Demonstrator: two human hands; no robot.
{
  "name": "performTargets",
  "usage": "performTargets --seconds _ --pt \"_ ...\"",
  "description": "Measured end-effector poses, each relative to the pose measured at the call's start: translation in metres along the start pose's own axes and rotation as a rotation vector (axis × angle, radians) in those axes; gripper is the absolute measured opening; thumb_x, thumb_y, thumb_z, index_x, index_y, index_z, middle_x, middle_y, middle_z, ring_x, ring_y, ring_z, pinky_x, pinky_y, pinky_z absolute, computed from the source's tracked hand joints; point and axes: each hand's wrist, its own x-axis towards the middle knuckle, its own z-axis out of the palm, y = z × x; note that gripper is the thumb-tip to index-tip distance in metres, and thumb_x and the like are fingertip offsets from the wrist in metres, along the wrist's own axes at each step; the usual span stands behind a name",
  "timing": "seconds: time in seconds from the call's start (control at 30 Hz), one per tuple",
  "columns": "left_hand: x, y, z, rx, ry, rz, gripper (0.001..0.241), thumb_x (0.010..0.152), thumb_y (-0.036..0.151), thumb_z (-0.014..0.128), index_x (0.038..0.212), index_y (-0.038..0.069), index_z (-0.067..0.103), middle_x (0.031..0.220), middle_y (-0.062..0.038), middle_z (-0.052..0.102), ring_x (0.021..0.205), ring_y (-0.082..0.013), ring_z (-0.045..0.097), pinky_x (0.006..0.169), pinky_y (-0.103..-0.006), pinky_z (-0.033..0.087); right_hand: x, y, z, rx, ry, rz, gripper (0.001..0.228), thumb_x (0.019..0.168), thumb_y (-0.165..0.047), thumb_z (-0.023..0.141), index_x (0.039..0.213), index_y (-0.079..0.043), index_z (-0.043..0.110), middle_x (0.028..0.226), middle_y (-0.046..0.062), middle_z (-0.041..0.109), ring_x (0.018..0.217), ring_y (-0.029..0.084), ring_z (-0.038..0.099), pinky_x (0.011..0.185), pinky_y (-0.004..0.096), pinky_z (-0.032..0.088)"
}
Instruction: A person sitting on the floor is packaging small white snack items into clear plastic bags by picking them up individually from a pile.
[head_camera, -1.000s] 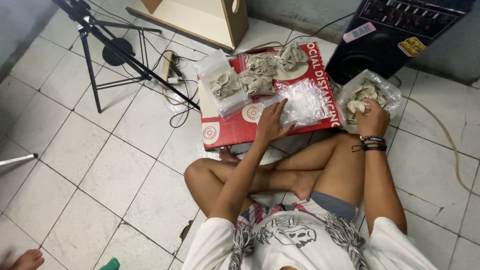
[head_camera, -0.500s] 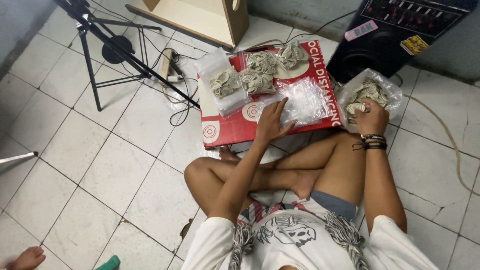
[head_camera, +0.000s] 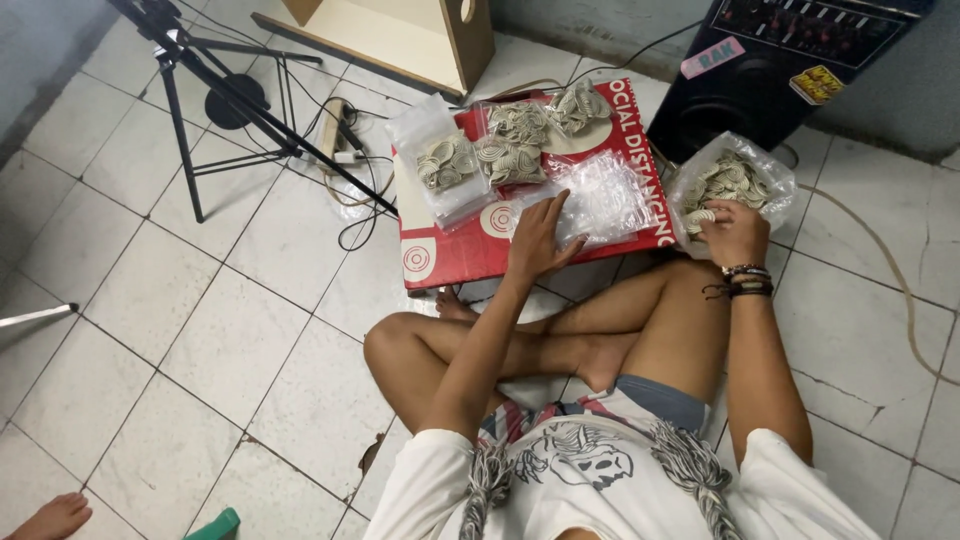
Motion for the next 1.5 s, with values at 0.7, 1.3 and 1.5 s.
performTargets --seconds 0.7,1.3,1.5 --pt "-0.002 -0.001 -0.003 0.012 -0.007 -0.005 0.089 0.087 0.061 0.064 0.154 0.005 0.046 0.117 -0.016 0.063 0.11 -0.0343 0.067 0.099 -0.0451 0.051 0.014 0.061 0.017 -0.297 0.331 -0.22 0.029 0.085 -0.012 0.085 0.113 -0.013 0.081 0.089 0.008 0.076 0.092 0.033 0.074 0.082 0.042 0.058" --pt "-0.002 -0.002 -0.001 -0.014 -0.018 -0.019 0.093 0.085 0.063 0.064 0.154 0.004 0.046 0.12 -0.018 0.063 0.114 -0.036 0.066 0.102 -0.046 0.05 -0.035 -0.083 0.051 0.301 0.131 -0.359 0.027 0.09 0.004 0.079 0.117 0.001 0.077 0.102 0.021 0.072 0.086 0.027 0.073 0.07 0.034 0.06" --pt "-0.002 -0.004 -0.001 -0.011 -0.007 0.003 0.096 0.081 0.064 0.068 0.156 0.007 0.045 0.121 -0.017 0.063 0.115 -0.035 0.066 0.102 -0.0451 0.05 -0.039 -0.112 0.07 0.144 -0.038 -0.23 0.021 0.092 -0.014 0.085 0.113 -0.017 0.08 0.101 0.009 0.077 0.083 0.015 0.071 0.068 0.029 0.058"
